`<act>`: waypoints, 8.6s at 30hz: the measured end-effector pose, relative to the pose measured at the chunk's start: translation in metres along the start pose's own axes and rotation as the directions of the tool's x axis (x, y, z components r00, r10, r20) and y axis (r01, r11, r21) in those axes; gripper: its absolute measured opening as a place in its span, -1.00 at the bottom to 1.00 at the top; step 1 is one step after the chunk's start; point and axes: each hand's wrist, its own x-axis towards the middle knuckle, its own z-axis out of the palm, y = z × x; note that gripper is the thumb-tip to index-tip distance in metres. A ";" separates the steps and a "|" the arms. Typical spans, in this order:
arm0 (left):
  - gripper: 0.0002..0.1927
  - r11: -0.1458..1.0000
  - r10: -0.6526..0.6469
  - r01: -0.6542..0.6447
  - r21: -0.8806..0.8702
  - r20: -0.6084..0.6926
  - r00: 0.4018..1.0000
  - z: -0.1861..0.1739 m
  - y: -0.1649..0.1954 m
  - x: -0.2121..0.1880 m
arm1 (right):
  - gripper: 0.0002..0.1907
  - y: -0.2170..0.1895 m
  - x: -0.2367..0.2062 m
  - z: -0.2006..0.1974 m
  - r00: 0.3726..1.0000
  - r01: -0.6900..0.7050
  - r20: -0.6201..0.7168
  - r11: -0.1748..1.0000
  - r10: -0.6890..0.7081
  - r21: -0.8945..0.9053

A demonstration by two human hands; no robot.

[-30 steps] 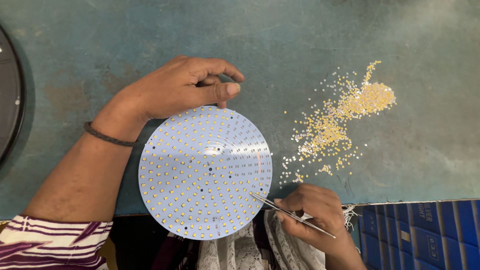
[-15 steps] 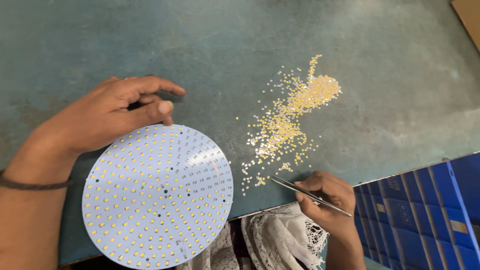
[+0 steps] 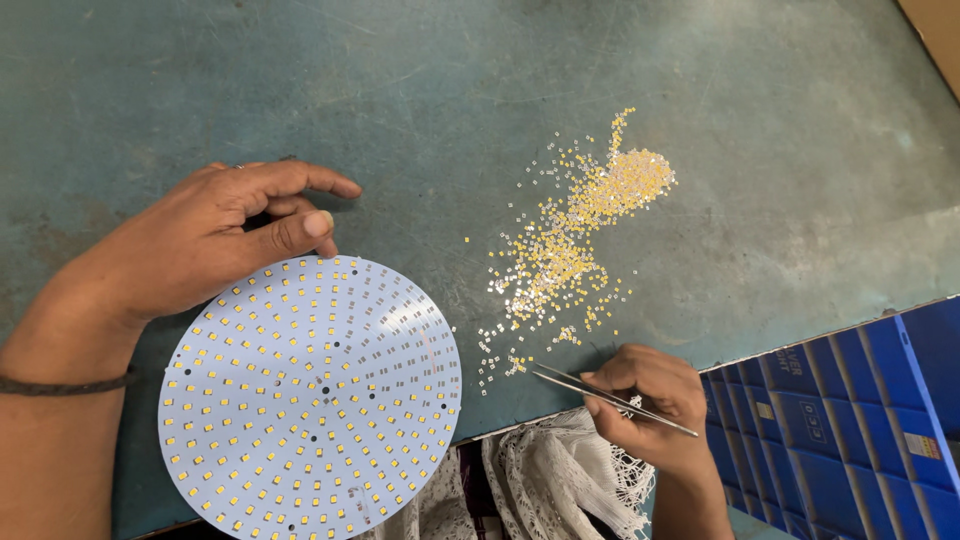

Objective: The person holds a round LED circuit board steady on the workbench with one hand and uses tweezers to pick small surface-mount LED components one at a time from a pile on the table, placing each into an empty pad position on the board. The person continues filling positions across the board throughout the episode.

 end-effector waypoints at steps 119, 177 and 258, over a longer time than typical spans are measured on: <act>-0.35 0.970 0.222 -0.226 0.091 0.054 0.973 0.007 -0.007 0.003 | -0.83 0.008 0.006 0.000 0.995 -0.059 0.086 0.994 0.051 0.094; -0.35 0.975 0.133 -0.136 0.177 0.027 0.991 0.007 -0.002 0.007 | -0.84 -0.006 0.004 0.013 0.996 0.064 0.051 0.991 -0.070 0.116; -0.29 0.653 -0.521 0.255 -0.713 -0.179 0.834 0.116 -0.034 -0.193 | -0.90 0.040 0.051 0.074 0.983 0.018 -0.173 0.899 0.065 0.438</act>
